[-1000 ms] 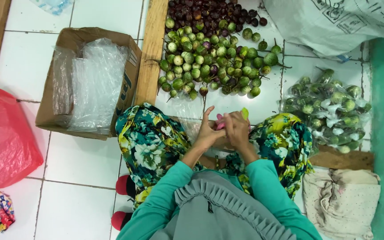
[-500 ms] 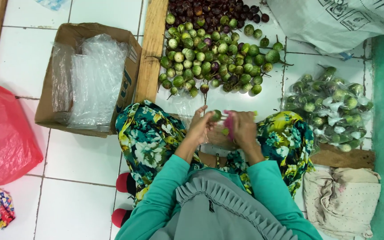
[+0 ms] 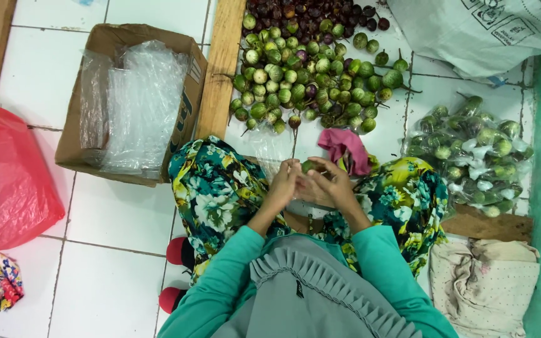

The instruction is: Packaging various vegetables, including small eggplants, into plastic bags.

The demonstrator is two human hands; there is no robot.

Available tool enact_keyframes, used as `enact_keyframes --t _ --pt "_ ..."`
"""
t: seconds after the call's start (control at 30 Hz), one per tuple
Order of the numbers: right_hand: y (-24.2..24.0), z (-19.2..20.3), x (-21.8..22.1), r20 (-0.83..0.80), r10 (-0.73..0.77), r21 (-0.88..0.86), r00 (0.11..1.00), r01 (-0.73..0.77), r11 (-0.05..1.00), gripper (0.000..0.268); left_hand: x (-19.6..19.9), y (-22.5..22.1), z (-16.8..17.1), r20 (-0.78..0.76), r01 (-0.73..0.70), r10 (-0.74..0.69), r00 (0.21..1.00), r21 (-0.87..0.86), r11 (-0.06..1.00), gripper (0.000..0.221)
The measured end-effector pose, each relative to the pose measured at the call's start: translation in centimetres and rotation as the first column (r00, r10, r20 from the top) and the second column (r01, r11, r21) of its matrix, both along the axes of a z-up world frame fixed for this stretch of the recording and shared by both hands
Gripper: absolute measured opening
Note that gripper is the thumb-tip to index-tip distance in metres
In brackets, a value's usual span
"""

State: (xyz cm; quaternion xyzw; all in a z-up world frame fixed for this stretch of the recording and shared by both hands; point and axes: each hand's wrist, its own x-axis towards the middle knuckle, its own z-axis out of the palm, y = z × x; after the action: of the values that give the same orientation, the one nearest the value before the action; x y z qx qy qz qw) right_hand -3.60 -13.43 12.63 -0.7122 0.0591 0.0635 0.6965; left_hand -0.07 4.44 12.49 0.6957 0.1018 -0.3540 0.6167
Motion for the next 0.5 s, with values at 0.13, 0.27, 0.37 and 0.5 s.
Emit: enact_keyframes --t 0.13,0.27,0.37,0.5 --pt "-1.9 -1.3 0.5 -0.158 -0.176 0.024 0.972 0.182 0.983 0.044 -3.8 1.3 -2.6 0.518 0.029 -0.468 0.716 0.647 0.762 0.049" --pt "-3.4 -1.8 0.7 -0.151 -0.308 0.157 0.939 0.331 0.93 0.044 -5.4 1.1 -9.2 0.468 -0.225 -0.794 0.388 0.883 0.411 0.042" --pt "-3.6 -1.4 0.6 -0.152 -0.308 0.188 0.939 0.334 0.924 0.045 -5.3 1.4 -11.8 0.398 -0.174 -0.805 0.439 0.917 0.359 0.025" --pt "-3.2 -1.1 0.1 -0.136 -0.242 0.241 0.961 0.269 0.933 0.046 -3.2 2.8 -7.2 0.478 0.003 -0.653 0.588 0.806 0.593 0.014"
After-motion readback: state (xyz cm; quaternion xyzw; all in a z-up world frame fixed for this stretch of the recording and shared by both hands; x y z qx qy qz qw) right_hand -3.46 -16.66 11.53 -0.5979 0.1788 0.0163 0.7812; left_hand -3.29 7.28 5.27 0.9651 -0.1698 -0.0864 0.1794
